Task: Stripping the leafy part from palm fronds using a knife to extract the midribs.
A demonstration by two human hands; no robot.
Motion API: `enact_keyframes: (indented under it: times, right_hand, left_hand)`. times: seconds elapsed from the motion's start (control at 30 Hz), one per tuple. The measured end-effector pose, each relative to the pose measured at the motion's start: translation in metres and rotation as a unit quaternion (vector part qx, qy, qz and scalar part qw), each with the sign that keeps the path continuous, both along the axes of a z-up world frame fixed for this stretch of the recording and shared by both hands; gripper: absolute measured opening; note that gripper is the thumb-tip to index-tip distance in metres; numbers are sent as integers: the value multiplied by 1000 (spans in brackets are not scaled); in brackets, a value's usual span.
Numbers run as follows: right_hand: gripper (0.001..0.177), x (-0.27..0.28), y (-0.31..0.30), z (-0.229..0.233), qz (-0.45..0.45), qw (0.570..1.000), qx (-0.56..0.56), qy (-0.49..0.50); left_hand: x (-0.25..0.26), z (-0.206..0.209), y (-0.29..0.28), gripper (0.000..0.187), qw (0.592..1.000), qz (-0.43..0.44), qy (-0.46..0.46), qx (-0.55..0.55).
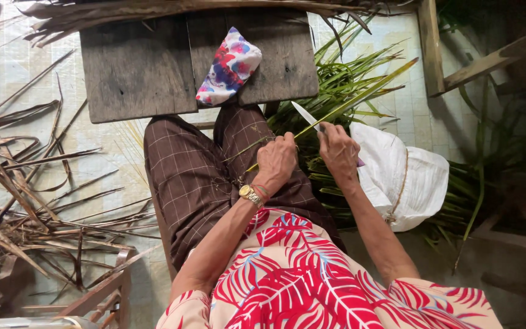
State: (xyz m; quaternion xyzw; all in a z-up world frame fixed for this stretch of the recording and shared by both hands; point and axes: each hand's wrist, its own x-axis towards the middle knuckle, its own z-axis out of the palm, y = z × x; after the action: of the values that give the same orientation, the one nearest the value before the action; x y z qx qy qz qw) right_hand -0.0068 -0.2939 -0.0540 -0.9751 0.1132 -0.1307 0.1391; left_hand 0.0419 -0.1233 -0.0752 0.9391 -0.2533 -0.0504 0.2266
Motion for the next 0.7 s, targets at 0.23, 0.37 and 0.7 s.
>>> enact_keyframes:
  times: [0.23, 0.37, 0.7]
  right_hand:
    - [24, 7, -10, -8, -31, 999, 24, 12]
    - [23, 8, -22, -8, -50, 998, 42, 7]
    - [25, 13, -52, -22, -108, 992, 60, 14]
  left_hand:
    - [-11, 5, 30, 15, 1000, -14, 11, 18]
    - [-17, 10, 60, 15, 998, -24, 31, 49]
    - [-24, 37, 112, 12, 997, -31, 33, 64]
